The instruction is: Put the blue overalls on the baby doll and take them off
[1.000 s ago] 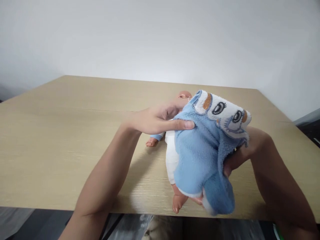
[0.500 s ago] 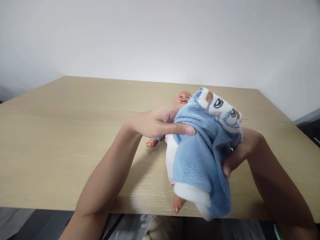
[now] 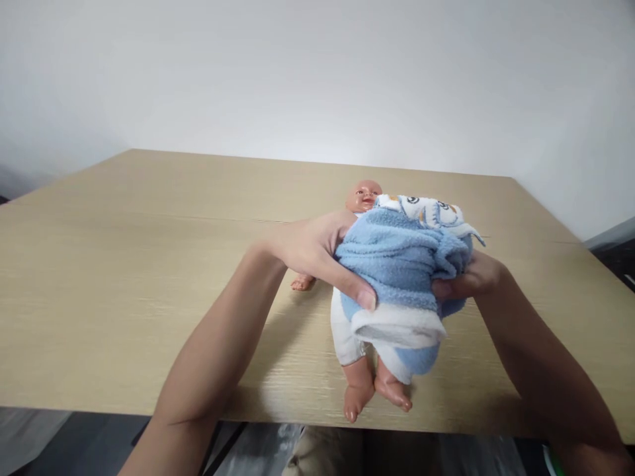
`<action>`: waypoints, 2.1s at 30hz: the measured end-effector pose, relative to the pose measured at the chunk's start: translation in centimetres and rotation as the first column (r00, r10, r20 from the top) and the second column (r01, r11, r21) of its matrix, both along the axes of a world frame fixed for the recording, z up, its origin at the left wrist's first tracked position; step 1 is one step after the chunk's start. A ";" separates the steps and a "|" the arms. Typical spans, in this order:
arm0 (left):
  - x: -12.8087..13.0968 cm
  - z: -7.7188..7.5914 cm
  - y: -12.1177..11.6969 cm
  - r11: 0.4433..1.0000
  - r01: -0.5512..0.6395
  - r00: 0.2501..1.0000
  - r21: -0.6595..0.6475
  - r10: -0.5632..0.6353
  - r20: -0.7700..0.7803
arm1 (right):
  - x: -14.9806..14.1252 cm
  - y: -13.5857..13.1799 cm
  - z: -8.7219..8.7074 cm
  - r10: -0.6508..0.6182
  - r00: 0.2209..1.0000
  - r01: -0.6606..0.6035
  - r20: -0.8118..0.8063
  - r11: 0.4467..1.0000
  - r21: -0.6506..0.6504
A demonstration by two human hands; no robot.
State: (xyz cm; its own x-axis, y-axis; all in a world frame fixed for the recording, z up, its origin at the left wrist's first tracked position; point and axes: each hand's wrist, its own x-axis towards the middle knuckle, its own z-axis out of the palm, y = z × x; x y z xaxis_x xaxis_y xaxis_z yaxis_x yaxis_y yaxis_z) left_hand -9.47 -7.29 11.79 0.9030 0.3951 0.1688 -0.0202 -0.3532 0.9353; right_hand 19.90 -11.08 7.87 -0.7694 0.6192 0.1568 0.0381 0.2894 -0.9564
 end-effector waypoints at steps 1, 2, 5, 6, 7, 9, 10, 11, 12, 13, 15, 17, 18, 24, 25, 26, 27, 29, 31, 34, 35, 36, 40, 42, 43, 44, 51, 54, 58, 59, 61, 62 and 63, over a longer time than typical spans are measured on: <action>0.1 0.0 0.1 0.997 0.077 0.997 -0.031 -0.077 0.002 | -0.1 0.0 -0.2 -0.027 1.000 0.027 0.000 1.000 -0.012; 0.2 0.0 0.3 0.989 0.136 0.991 -0.053 -0.135 0.008 | -0.3 0.1 -0.4 -0.027 1.000 0.026 -0.007 0.999 -0.028; 0.3 0.1 0.7 0.985 0.156 0.988 -0.079 -0.156 -0.002 | -0.9 0.8 -0.6 0.146 0.989 -0.148 -0.028 0.983 -0.111; 0.4 0.1 0.8 0.983 0.160 0.987 -0.091 -0.162 -0.015 | -1.0 1.1 -0.6 0.236 0.971 -0.237 -0.026 0.962 -0.134; 0.4 0.0 0.8 0.981 0.165 0.985 -0.105 -0.168 -0.024 | -1.0 1.4 -0.7 0.308 0.951 -0.307 -0.013 0.940 -0.151; 0.5 -0.2 0.6 0.977 0.165 0.986 -0.134 -0.168 -0.019 | -0.6 1.9 -0.9 0.329 0.944 -0.323 0.024 0.935 -0.145; 0.5 -0.4 0.4 0.978 0.145 0.989 -0.147 -0.149 -0.012 | -0.2 1.9 -1.2 0.271 0.962 -0.265 0.031 0.956 -0.123; 0.4 -0.7 0.1 0.980 0.114 0.993 -0.161 -0.117 -0.010 | 0.2 1.9 -1.5 0.177 0.984 -0.173 0.023 0.979 -0.110; 0.3 -1.0 -0.2 0.982 0.074 0.997 -0.173 -0.078 -0.014 | 0.6 1.6 -1.9 0.067 0.998 -0.066 0.001 0.991 -0.116; 0.1 -1.4 -0.5 0.983 0.034 0.999 -0.182 -0.040 -0.026 | 0.9 1.3 -2.3 -0.037 0.999 0.032 -0.031 0.989 -0.145; -0.2 -2.1 -1.3 0.983 -0.039 0.998 -0.181 0.031 -0.049 | 1.1 0.2 -2.9 -0.166 0.984 0.148 -0.063 0.962 -0.230; -0.5 -2.8 -2.4 0.984 -0.083 0.995 -0.158 0.075 -0.059 | 0.7 -1.1 -3.0 -0.158 0.987 0.145 -0.032 0.956 -0.257; -0.6 -3.0 -3.1 0.985 -0.092 0.995 -0.148 0.084 -0.060 | 0.4 -1.7 -2.9 -0.109 0.994 0.106 0.003 0.964 -0.243; -0.6 -5.1 -8.8 0.958 -0.234 0.971 -0.167 0.223 -0.086 | -2.5 -5.8 -2.4 -0.067 0.994 0.071 0.087 0.997 -0.043; -0.5 -5.7 -9.8 0.936 -0.314 0.949 -0.162 0.306 -0.069 | -2.9 -6.5 -2.5 -0.140 0.986 0.142 0.088 0.990 -0.017; -0.3 -6.3 -10.7 0.901 -0.404 0.914 -0.155 0.404 -0.038 | -3.3 -7.3 -2.7 -0.227 0.969 0.228 0.095 0.974 -0.002; -0.2 -7.0 -11.6 0.854 -0.496 0.865 -0.154 0.501 -0.007 | -3.6 -8.0 -3.0 -0.321 0.941 0.322 0.105 0.947 0.006; 0.2 -8.4 -13.2 0.743 -0.646 0.753 -0.177 0.658 0.013 | -4.2 -9.4 -3.4 -0.476 0.869 0.478 0.136 0.878 0.018; 0.6 -9.6 -14.7 0.662 -0.718 0.680 -0.214 0.733 -0.018 | -4.7 -10.6 -3.7 -0.536 0.826 0.535 0.176 0.843 0.055; 1.2 -10.6 -16.5 0.595 -0.767 0.623 -0.240 0.780 -0.060 | -5.2 -11.8 -4.0 -0.550 0.803 0.533 0.228 0.835 0.135; 1.3 -10.8 -16.9 0.577 -0.782 0.605 -0.237 0.793 -0.065 | -5.3 -12.0 -4.1 -0.567 0.787 0.544 0.242 0.824 0.160; 1.5 -10.9 -17.1 0.564 -0.793 0.591 -0.229 0.804 -0.069 | -5.4 -12.2 -4.3 -0.585 0.771 0.555 0.252 0.811 0.185; 1.6 -11.8 -16.6 0.568 -0.811 0.580 -0.141 0.813 -0.061 | -5.3 -11.7 -5.7 -0.629 0.721 0.567 0.290 0.777 0.273; 1.6 -12.6 -15.6 0.573 -0.818 0.575 -0.050 0.815 -0.073 | -5.3 -11.0 -6.6 -0.648 0.691 0.573 0.321 0.761 0.303; 1.6 -13.1 -15.1 0.572 -0.820 0.570 -0.006 0.816 -0.093 | -5.3 -10.7 -7.0 -0.660 0.673 0.580 0.334 0.751 0.316; 1.6 -13.5 -14.6 0.573 -0.819 0.568 0.026 0.816 -0.113 | -5.3 -10.3 -7.4 -0.670 0.658 0.586 0.344 0.742 0.326; 1.9 -14.7 -11.5 0.582 -0.811 0.569 0.051 0.807 -0.158 | -5.9 -7.9 -8.6 -0.714 0.578 0.604 0.395 0.700 0.380; 1.9 -14.4 -10.6 0.579 -0.813 0.566 0.061 0.811 -0.147 | -6.1 -7.1 -8.2 -0.718 0.570 0.619 0.400 0.695 0.366; 1.3 -13.7 -10.9 0.569 -0.817 0.556 0.095 0.821 -0.133 | -6.1 -7.0 -7.1 -0.726 0.594 0.658 0.346 0.686 0.312; 1.1 -13.4 -11.5 0.564 -0.820 0.552 0.096 0.824 -0.125 | -6.0 -7.4 -6.6 -0.721 0.611 0.655 0.327 0.693 0.301; 0.6 -12.7 -13.4 0.560 -0.826 0.553 0.067 0.828 -0.095 | -6.0 -8.6 -5.5 -0.699 0.647 0.634 0.305 0.716 0.294; 0.4 -12.4 -14.7 0.561 -0.827 0.558 0.037 0.827 -0.075 | -6.0 -9.5 -4.9 -0.680 0.668 0.612 0.303 0.733 0.296; 0.2 -12.0 -16.0 0.560 -0.829 0.559 0.004 0.827 -0.065 | -6.1 -10.4 -4.3 -0.657 0.688 0.584 0.308 0.753 0.303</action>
